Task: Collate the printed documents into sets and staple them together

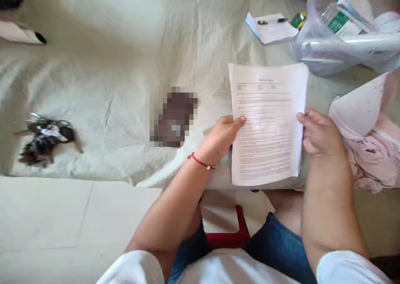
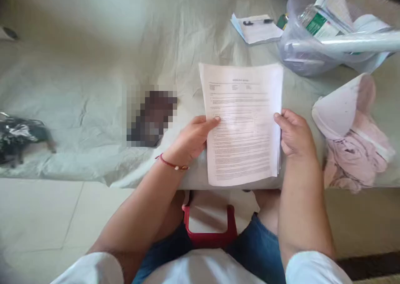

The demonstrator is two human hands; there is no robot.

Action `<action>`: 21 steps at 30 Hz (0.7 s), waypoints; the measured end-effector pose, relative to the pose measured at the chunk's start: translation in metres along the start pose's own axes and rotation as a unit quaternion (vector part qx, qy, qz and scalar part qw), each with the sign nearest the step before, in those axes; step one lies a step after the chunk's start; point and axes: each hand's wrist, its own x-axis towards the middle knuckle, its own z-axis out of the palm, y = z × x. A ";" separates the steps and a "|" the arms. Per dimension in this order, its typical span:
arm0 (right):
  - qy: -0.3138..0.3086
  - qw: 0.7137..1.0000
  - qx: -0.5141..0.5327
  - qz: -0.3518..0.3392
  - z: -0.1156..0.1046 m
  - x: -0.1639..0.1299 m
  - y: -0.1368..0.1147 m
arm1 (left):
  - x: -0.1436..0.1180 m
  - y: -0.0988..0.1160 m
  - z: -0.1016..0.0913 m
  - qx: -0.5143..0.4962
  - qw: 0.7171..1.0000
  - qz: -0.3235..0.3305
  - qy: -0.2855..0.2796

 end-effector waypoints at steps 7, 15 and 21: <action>-0.032 0.999 -0.023 -0.019 0.015 0.013 0.022 | -0.009 -0.002 -0.005 0.050 0.998 -0.014 0.024; -0.071 0.996 -0.031 -0.054 0.036 0.012 0.027 | -0.007 0.002 -0.009 -0.019 0.994 0.035 0.106; -0.061 0.996 -0.009 -0.059 0.030 0.013 0.020 | 0.006 0.003 -0.012 -0.013 0.995 0.041 0.091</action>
